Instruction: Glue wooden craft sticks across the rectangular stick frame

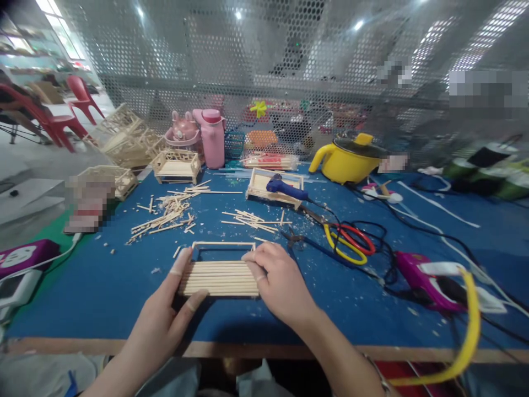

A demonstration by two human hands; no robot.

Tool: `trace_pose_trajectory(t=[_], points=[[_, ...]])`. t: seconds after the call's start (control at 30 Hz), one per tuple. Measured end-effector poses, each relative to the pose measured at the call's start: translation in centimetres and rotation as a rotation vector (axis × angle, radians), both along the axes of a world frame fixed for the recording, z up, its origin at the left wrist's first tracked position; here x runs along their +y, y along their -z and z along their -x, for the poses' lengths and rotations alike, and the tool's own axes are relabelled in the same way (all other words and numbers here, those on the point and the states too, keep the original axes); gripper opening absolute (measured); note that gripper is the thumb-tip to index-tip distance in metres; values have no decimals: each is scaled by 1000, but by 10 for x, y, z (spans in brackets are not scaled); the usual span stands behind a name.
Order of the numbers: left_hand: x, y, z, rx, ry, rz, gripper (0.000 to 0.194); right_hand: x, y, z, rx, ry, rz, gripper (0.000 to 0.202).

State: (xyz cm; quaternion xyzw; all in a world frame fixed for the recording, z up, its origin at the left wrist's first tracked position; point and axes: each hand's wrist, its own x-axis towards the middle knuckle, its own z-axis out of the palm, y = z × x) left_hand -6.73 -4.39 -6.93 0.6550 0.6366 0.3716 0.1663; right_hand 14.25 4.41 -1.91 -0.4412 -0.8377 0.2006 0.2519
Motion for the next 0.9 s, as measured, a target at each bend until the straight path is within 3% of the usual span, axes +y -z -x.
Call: trace_pose_trajectory(t=[0.17,0.27,0.33,0.53,0.67,0.73,0.9], points=[[2,-3,4,272,69,-79,45,-3,0,-6,-1,30,71,27],[2,-2,6,326,77,-86,46,-9,3,-13,88,160,109,35],[2,-1,8,334,81,-82,46,-15,5,-15,134,239,125,37],[2,-2,4,245,89,-63,45,-34,19,-7,200,225,112,33],[-3,-4,-2,137,13,-28,42,-38,27,-4,230,270,93,35],[-5,-5,-4,75,-60,4,50,-37,29,-4,230,288,89,35],[-6,-3,-7,-103,-211,63,90,-35,33,-4,231,311,71,35]])
